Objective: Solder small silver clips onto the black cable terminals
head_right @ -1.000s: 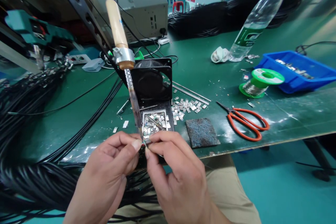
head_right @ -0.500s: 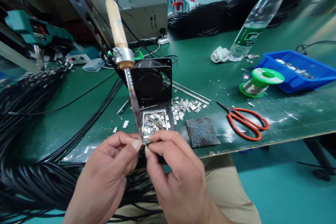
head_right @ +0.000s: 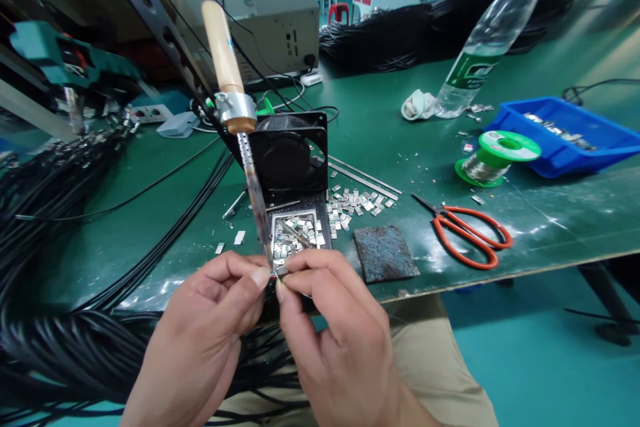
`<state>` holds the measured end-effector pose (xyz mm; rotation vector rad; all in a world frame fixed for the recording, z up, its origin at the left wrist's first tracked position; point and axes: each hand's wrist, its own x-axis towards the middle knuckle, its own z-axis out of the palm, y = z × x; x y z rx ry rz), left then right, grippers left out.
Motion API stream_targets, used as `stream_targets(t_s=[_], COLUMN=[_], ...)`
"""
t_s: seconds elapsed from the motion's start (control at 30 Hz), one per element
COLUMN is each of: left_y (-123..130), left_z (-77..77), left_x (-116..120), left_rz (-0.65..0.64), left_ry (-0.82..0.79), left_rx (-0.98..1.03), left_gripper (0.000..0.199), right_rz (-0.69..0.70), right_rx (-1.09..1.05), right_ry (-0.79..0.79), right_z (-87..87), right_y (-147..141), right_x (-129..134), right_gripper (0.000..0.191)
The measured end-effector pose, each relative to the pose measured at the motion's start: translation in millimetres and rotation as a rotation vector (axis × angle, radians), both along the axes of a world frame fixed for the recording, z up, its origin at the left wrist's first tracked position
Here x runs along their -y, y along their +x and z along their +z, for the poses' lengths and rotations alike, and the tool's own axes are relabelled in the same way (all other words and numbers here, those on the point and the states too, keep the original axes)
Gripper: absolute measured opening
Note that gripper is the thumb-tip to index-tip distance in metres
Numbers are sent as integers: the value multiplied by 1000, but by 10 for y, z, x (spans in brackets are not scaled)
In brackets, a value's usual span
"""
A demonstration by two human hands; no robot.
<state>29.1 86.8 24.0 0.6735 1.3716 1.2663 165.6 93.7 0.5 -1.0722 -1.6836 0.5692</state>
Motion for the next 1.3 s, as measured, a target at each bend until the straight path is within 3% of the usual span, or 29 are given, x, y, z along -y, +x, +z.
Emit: stream_targets(t_s=[1.3], left_y=[-2], left_z=[-25], left_x=[11], left_rz=[7], left_ry=[-21], left_rx=[23], left_gripper=[18], right_rz=[3], right_rx=[1], right_ry=[-1], right_z=[13], right_y=[-21], right_x=[7], right_gripper=[14])
